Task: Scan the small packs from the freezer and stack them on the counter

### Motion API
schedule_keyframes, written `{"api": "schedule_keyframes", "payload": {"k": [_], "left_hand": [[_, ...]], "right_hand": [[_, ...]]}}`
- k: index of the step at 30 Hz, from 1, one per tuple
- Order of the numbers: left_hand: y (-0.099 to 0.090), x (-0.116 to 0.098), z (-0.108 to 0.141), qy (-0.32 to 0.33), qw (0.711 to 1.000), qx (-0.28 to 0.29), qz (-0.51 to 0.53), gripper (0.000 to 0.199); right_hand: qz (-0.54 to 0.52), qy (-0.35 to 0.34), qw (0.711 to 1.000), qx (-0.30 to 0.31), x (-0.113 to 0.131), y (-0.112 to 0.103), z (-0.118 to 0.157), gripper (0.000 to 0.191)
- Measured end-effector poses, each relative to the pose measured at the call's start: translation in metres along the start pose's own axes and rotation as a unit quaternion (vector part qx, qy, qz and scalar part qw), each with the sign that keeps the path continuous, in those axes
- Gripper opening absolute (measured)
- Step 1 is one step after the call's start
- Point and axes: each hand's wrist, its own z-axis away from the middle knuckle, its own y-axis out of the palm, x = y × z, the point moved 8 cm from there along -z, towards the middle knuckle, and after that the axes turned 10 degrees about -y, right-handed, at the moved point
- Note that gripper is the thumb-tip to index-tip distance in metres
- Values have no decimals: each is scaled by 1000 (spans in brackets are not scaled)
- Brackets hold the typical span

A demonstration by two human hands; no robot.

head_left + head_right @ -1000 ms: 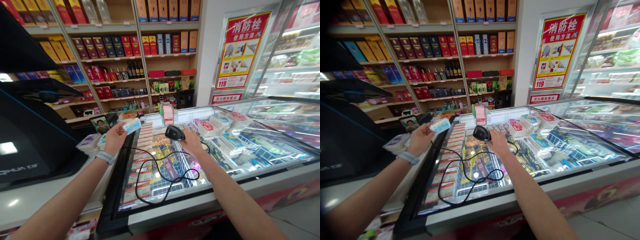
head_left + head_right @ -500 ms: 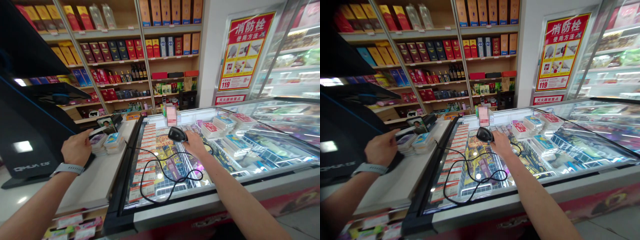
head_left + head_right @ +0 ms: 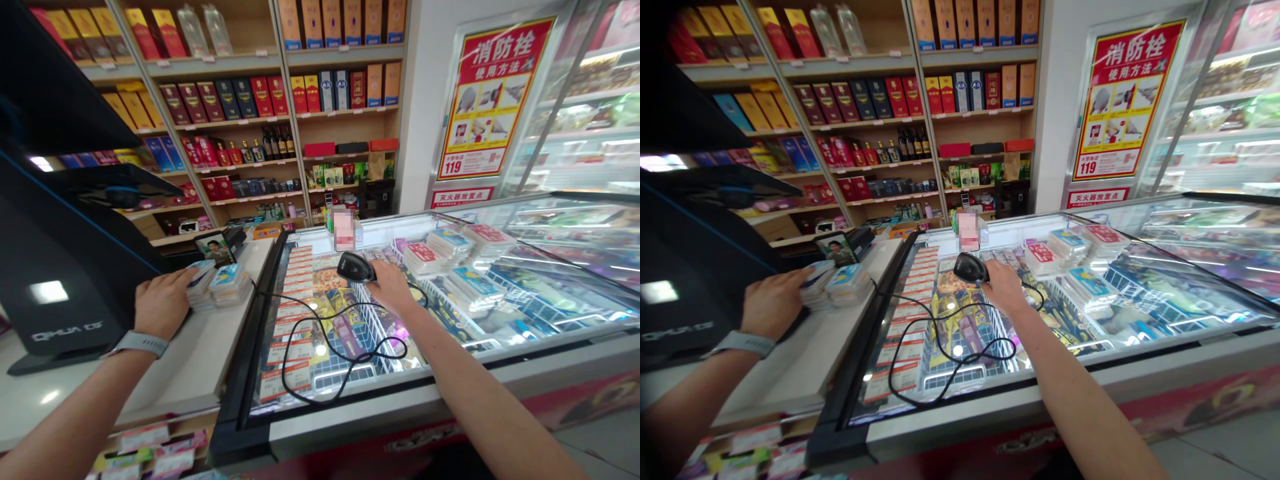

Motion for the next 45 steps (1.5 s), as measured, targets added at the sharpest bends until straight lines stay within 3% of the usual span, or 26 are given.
{"api": "schedule_keyframes", "payload": {"k": [7, 12, 16, 19, 24, 28, 39, 45], "left_hand": [[7, 0, 4, 22, 999, -28, 0, 38], [0, -17, 8, 12, 1000, -20, -5, 38], [-12, -47, 17, 39, 999, 14, -9, 42], [-16, -79, 34, 100, 993, 38, 50, 42], [-1, -131, 74, 157, 966, 128, 161, 37], [8, -153, 94, 182, 948, 193, 176, 33], [-1, -154, 95, 195, 938, 240, 155, 40], [8, -152, 92, 187, 938, 243, 163, 44]], "right_hand": [[2, -6, 1000, 2, 2, 0, -1, 23], [-2, -5, 1000, 8, 2, 0, -1, 25], [-7, -2, 1000, 15, 2, 1, -1, 25], [-10, -4, 1000, 14, 3, 1, -1, 25], [-6, -6, 1000, 5, 3, 0, 0, 25], [-5, -4, 1000, 5, 2, 0, -1, 26], [-6, 3, 1000, 11, 0, 0, -1, 26], [1, 8, 1000, 15, -1, 0, -1, 26]]}}
